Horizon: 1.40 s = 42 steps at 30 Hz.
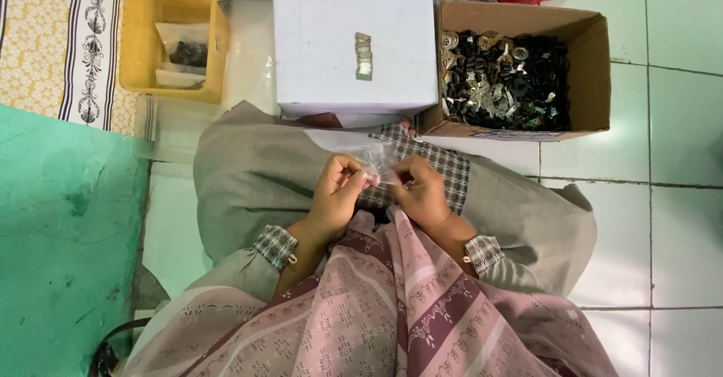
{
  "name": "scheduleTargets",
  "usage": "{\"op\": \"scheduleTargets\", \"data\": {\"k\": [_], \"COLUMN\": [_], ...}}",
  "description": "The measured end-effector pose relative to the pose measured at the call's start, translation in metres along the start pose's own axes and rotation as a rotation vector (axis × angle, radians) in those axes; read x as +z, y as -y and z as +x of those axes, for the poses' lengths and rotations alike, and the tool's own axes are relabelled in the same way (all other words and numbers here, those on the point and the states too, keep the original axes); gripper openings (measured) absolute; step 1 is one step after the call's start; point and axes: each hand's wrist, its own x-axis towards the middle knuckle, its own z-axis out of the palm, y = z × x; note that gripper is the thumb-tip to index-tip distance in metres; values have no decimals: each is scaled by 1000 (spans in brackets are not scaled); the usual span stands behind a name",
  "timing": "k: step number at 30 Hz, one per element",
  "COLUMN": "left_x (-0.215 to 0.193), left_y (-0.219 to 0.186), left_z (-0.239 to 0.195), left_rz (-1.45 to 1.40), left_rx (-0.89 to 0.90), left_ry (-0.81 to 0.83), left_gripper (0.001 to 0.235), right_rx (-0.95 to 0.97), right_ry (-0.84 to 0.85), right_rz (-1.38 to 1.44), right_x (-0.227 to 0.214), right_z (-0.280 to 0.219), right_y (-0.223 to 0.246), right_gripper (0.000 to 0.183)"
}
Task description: Picking small metal hardware components from a bulk box and placing them into small plastic bags for individual packaging.
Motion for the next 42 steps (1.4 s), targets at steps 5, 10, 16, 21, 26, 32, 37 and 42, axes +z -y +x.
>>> {"op": "scheduleTargets", "data": {"k": [5, 10, 16, 21, 26, 32, 37, 42], "left_x": [-1, -6, -12, -3, -8, -13, -11, 9], "left_y": [-1, -2, 3, -15, 1, 5, -5, -50], "left_z": [0, 1, 7, 10, 10, 4, -1, 3], "left_rz": [259, 415, 385, 15, -79, 113, 280, -44], "left_rx": [82, 239, 254, -90, -157, -137, -91, -141], "left_ry": [-35, -33, -10, -57, -84, 110, 228, 113], "left_gripper": [11, 13, 9, 8, 7, 10, 18, 24], "right_rx": [-32, 79, 228, 230, 553, 622, 652, 484], "right_ry": [-40, 10, -9, 109, 12, -22, -104, 72], "right_rz": [122, 355, 395, 110, 564, 938, 717, 658], "right_x": [-5, -3, -1, -4, -2, -1, -4, -10], "right_z": [9, -5, -6, 2, -3, -3, 0, 1], "right_y": [21, 18, 14, 21, 32, 29, 33, 42], "right_gripper": [10, 9, 14, 14, 10, 21, 13, 22]}}
